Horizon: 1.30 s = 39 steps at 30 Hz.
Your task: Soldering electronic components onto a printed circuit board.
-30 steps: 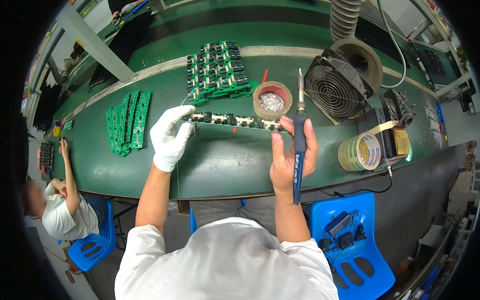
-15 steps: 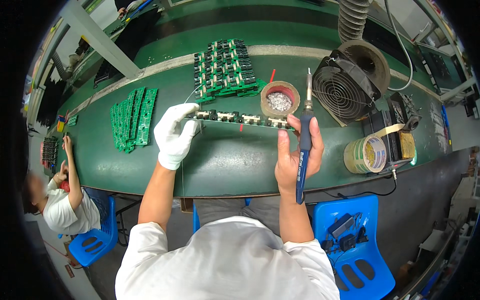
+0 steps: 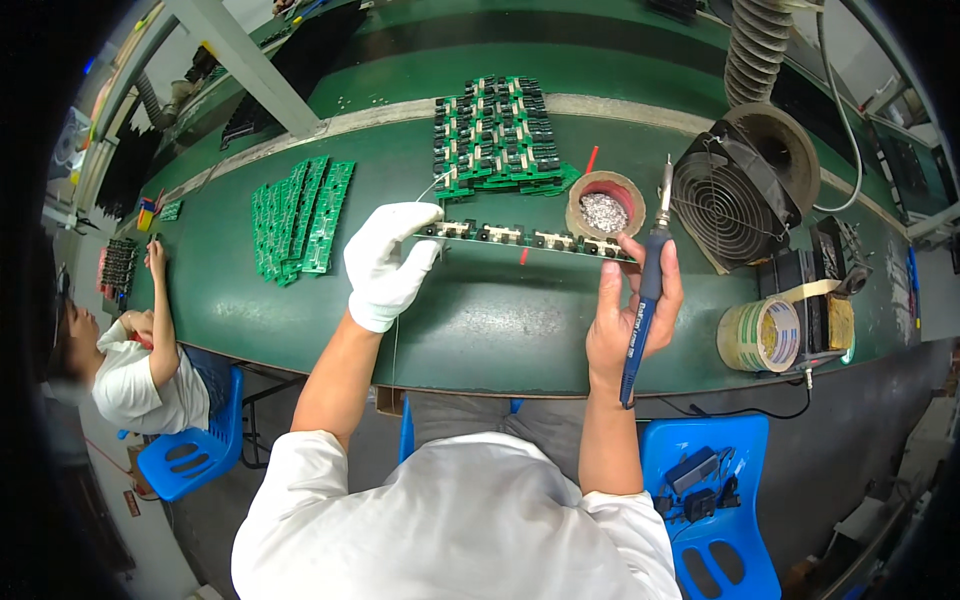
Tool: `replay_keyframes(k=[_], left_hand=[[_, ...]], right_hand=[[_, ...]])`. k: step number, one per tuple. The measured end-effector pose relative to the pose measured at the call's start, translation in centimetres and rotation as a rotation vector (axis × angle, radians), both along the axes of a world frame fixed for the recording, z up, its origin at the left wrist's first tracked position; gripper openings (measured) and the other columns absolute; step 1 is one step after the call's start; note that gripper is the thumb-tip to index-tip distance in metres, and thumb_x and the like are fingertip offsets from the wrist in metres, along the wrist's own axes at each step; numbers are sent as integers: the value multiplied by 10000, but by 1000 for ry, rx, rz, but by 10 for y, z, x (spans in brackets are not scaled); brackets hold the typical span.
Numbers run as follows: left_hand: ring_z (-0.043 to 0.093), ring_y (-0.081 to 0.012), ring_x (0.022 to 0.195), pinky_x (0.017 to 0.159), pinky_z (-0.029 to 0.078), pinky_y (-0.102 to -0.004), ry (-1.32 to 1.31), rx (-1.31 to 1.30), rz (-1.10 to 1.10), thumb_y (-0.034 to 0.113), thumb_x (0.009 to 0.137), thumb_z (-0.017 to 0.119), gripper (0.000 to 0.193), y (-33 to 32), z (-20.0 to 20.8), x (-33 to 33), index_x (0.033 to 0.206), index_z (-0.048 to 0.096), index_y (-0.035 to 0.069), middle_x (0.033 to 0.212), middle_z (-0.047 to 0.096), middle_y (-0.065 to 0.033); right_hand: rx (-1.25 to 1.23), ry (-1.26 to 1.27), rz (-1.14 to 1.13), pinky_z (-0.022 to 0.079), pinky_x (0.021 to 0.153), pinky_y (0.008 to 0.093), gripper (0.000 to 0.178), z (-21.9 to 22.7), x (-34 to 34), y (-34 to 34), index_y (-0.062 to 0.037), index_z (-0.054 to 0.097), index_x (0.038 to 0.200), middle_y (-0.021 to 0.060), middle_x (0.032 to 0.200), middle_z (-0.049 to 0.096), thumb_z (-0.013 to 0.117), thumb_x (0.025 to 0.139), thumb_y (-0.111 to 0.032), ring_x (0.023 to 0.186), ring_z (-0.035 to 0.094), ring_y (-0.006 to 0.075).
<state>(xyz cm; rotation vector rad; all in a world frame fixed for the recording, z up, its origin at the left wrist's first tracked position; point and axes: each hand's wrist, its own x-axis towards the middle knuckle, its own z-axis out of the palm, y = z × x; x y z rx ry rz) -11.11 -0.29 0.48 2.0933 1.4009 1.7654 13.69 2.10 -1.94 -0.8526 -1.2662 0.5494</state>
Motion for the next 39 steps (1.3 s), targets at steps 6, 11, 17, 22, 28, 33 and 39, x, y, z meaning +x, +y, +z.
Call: replay_keyframes(k=[6,11,17,22,28,33,39], left_hand=[[672,-217,792,705,536,-295,14,24,4,3,701,750,339,0,0,0,1038,729,34,1003,725,-104],[660,-203,760,659,525,-282,28,25,3,10,700,751,334,-1,2,0,1033,730,38,1002,724,-100],[634,-179,704,613,507,-273,58,42,13,13,695,755,337,-2,2,-1,1030,731,44,1002,723,-97],[608,-165,662,589,494,-269,56,27,22,11,689,756,340,-3,2,1,1026,733,46,1001,723,-95],[594,-159,642,576,486,-268,45,35,21,2,685,749,339,-2,3,1,1022,734,42,1002,722,-94],[616,-168,670,597,497,-267,13,9,11,-5,688,743,340,-3,2,1,1026,732,37,1007,722,-96],[657,-193,744,646,518,-278,-20,-3,25,-2,698,739,339,0,-1,2,1035,728,30,1015,723,-104]], right_hand=[[-14,30,12,521,850,287,605,2,-2,0,-43,381,1458,190,1222,630,605,912,86,1063,636,238],[-17,34,23,522,854,286,597,3,-3,1,-40,383,1457,192,1222,632,598,914,87,1061,638,235],[-12,37,39,522,858,288,587,2,-4,2,-38,381,1458,195,1224,630,585,921,87,1072,640,239],[-19,48,38,531,855,304,586,4,-4,2,-33,385,1450,191,1217,633,592,914,85,1082,645,262],[-1,33,25,526,868,308,577,3,-3,2,-36,378,1452,199,1222,629,573,923,86,1091,642,270],[33,-4,-6,521,879,315,579,4,-3,1,-41,375,1453,204,1226,628,567,923,86,1093,639,271],[133,-97,-91,519,891,328,606,11,1,-8,-42,377,1450,200,1217,633,586,898,91,1089,643,282]])
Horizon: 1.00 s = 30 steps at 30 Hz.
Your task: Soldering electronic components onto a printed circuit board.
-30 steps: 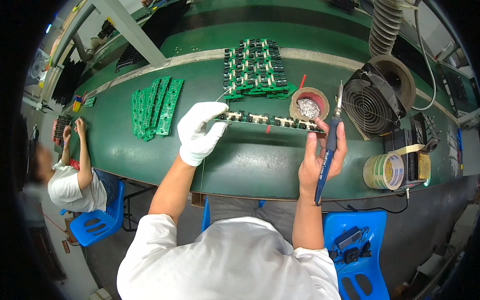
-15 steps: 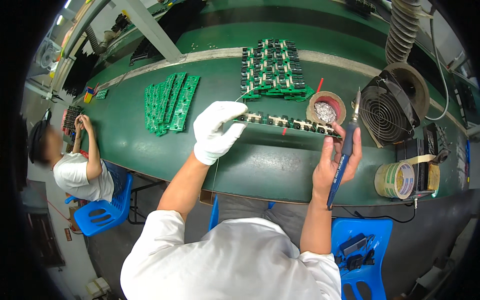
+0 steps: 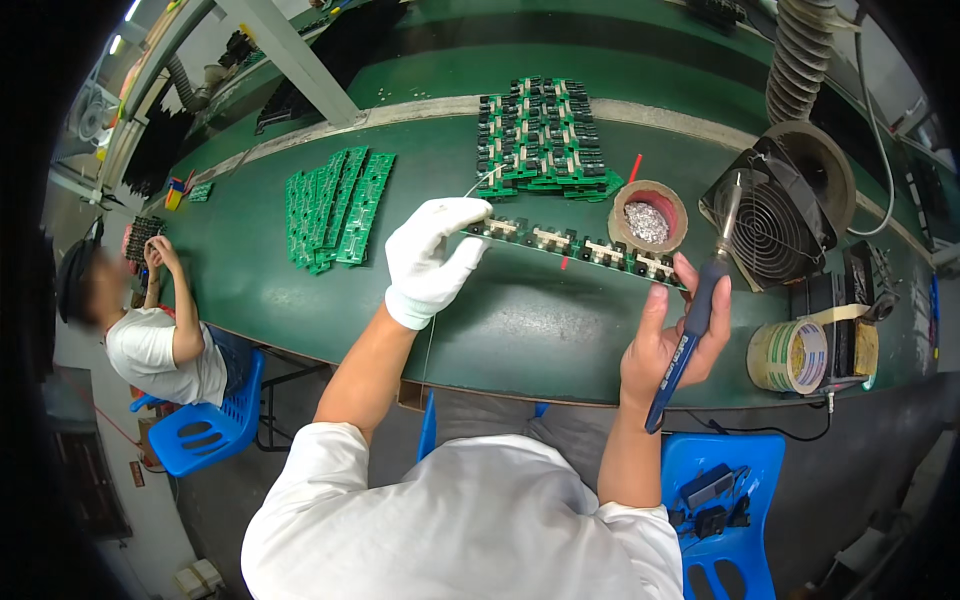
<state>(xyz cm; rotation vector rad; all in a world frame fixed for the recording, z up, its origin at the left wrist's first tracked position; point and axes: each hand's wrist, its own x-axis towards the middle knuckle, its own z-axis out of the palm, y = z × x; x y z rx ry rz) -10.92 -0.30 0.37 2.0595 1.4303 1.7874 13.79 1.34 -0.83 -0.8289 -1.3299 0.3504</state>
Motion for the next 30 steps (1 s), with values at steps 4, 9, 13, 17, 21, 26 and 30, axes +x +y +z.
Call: replay_keyframes(k=[4,9,13,17,21,26,30], left_hand=[[670,-212,781,671,527,-287,15,-4,-7,5,705,739,337,2,0,0,1041,726,27,1016,724,-112],[678,-229,806,696,536,-295,24,13,-6,12,708,741,330,-1,5,0,1037,727,24,1008,723,-121],[680,-237,813,711,540,-296,54,16,-15,14,707,743,324,-6,9,-1,1030,728,22,1000,723,-127],[681,-240,814,723,542,-294,79,18,-16,12,706,743,317,-7,9,0,1022,730,21,992,722,-129],[678,-235,808,727,541,-292,54,38,-14,7,707,738,308,-5,7,2,1014,730,19,986,722,-125],[669,-222,788,717,538,-288,21,-33,6,1,708,734,306,0,2,2,1013,729,19,984,722,-115],[665,-215,782,724,537,-283,3,-80,21,-2,712,730,299,1,2,3,1010,728,19,981,720,-109]], right_hand=[[44,-37,-31,518,898,330,620,6,1,-3,-39,381,1447,195,1209,637,596,881,97,1087,645,286],[-13,-38,-34,523,887,329,635,1,-1,0,-39,383,1451,186,1198,641,605,872,101,1078,647,282],[-90,8,6,528,872,328,636,-10,-1,7,-39,383,1454,185,1196,641,609,875,95,1071,648,277],[-130,46,48,530,864,327,635,-13,0,9,-38,383,1454,184,1193,641,611,876,92,1065,650,274],[-135,67,52,531,861,326,629,-12,-2,9,-38,387,1450,184,1190,642,611,877,92,1060,651,274],[-4,-32,-28,532,860,328,624,-6,0,6,-45,393,1445,184,1194,640,607,877,96,1064,650,277],[49,-119,-73,532,863,329,619,4,1,1,-48,397,1442,186,1204,636,599,876,103,1070,648,280]])
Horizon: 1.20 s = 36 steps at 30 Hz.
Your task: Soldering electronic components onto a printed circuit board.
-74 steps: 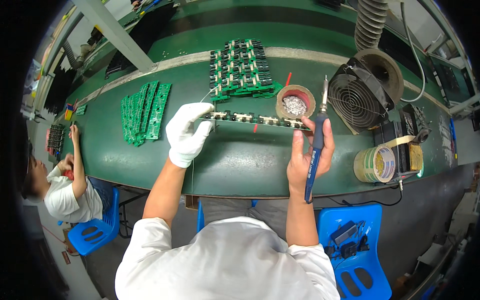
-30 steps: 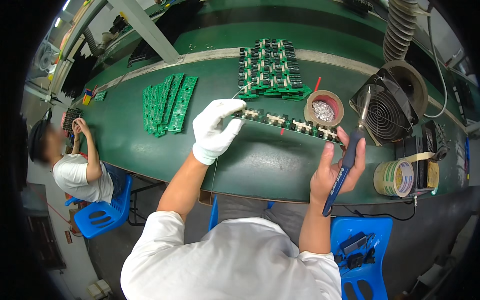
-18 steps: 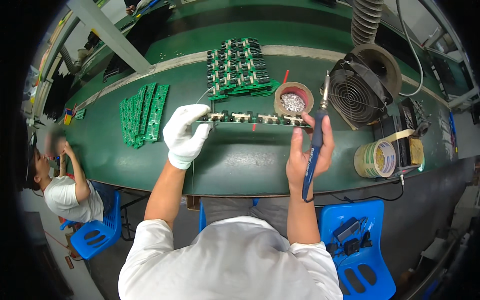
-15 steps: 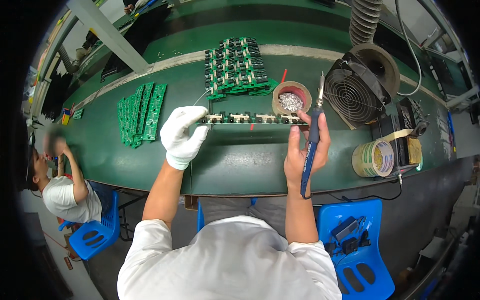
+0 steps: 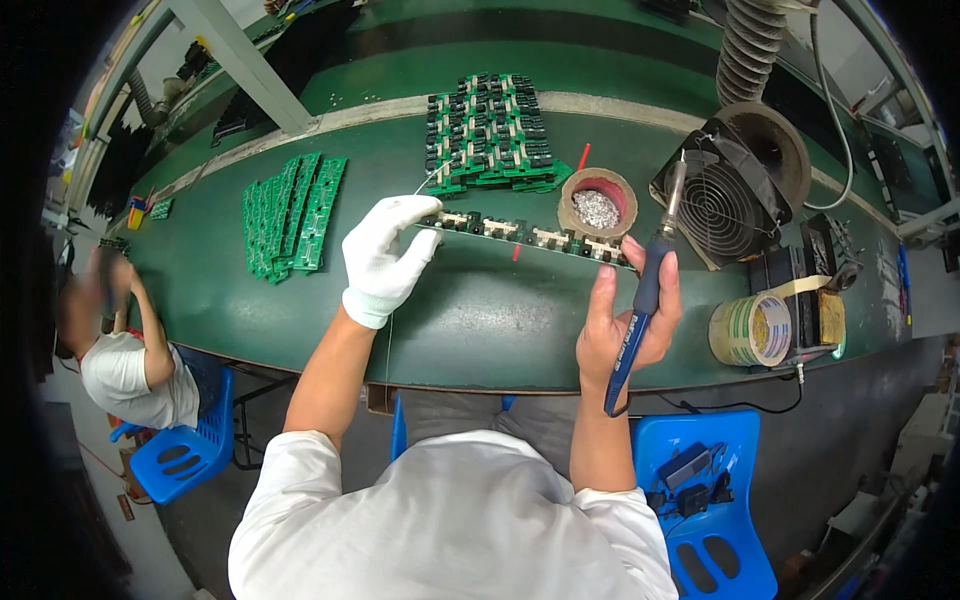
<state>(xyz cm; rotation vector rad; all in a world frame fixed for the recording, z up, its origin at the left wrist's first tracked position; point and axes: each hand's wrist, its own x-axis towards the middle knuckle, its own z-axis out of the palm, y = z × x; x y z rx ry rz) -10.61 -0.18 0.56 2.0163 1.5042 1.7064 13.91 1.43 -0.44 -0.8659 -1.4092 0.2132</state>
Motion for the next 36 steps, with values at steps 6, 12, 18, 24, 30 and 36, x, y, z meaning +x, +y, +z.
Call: replay_keyframes(k=[6,12,18,24,30,36], left_hand=[[658,-206,766,691,531,-280,3,41,-6,1,706,734,300,-1,-1,1,1005,728,20,971,720,-106],[645,-194,723,631,514,-277,97,178,10,14,684,754,309,-10,13,2,992,736,35,954,723,-91],[634,-184,693,594,498,-273,197,266,-6,44,662,781,316,-10,13,-2,976,747,54,935,725,-76],[628,-176,682,581,490,-270,201,269,-16,77,660,793,309,-12,13,0,967,752,68,924,725,-64],[625,-171,678,575,488,-271,203,282,-35,82,660,795,313,-12,11,1,969,753,75,927,725,-51],[627,-176,682,575,486,-267,191,284,-48,70,662,794,312,-14,13,0,971,750,72,934,726,-48]], right_hand=[[49,16,28,519,896,330,627,5,2,-1,-40,387,1449,185,1211,633,590,876,110,1083,643,279],[-181,211,140,504,911,315,624,-9,-3,8,-34,372,1461,188,1220,629,570,888,111,1097,637,275],[-198,294,239,503,891,300,596,-13,-7,13,-30,365,1465,197,1234,620,547,912,98,1106,630,270],[-211,295,265,503,885,295,571,-15,-6,15,-23,361,1463,209,1244,611,529,929,89,1110,625,268],[-244,267,268,500,884,291,566,-18,-6,17,-18,356,1462,214,1250,606,521,932,93,1111,626,265],[-241,273,249,509,864,296,596,-16,-6,13,-35,360,1463,213,1246,612,534,910,106,1115,629,269]])
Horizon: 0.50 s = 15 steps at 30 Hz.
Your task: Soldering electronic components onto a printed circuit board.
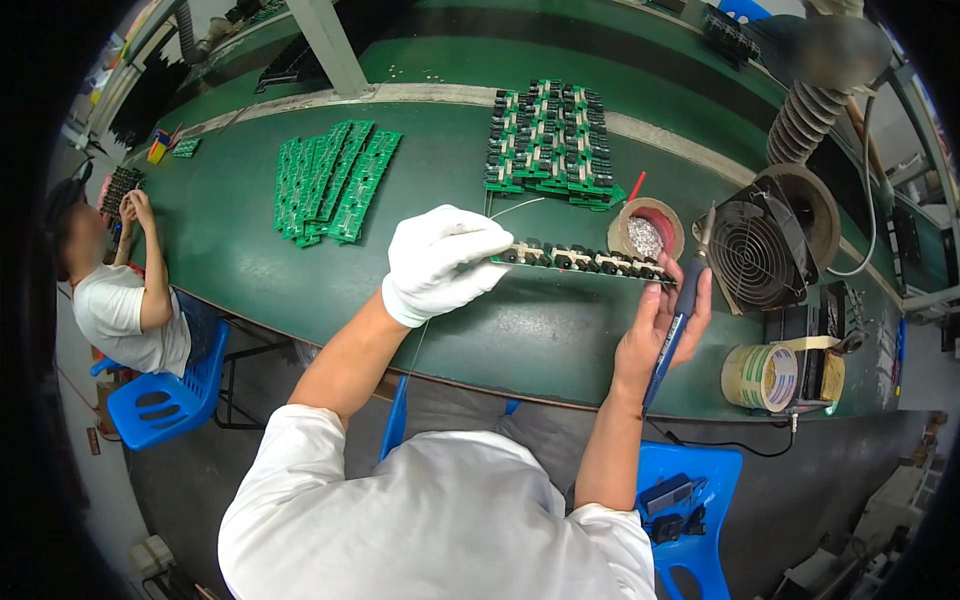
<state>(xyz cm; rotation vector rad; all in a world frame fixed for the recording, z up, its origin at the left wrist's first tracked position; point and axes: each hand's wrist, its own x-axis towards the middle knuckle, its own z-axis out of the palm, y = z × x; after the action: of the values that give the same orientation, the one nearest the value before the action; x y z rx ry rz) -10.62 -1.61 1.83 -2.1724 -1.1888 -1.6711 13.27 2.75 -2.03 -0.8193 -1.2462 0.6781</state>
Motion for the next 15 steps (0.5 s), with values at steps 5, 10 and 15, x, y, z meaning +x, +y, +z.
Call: replay_keyframes(k=[5,10,15], left_hand=[[632,-184,688,573,485,-270,-38,-52,-7,61,663,789,308,2,-2,-1,968,746,65,929,723,-55],[619,-171,685,589,489,-261,-48,-81,-65,53,696,783,298,9,-4,3,990,738,58,928,718,-62],[593,-158,673,604,483,-247,-163,-536,-230,73,766,755,268,16,-4,10,1029,723,35,921,709,-79]], right_hand=[[108,-62,-111,498,890,304,570,8,4,-9,-31,371,1455,208,1242,614,530,923,98,1117,629,274],[154,-109,-227,497,895,313,605,13,17,-19,-43,373,1457,208,1245,616,566,901,99,1073,635,265],[30,-261,-277,496,880,299,690,-6,45,-59,-52,361,1470,195,1245,624,644,856,87,962,626,218]])
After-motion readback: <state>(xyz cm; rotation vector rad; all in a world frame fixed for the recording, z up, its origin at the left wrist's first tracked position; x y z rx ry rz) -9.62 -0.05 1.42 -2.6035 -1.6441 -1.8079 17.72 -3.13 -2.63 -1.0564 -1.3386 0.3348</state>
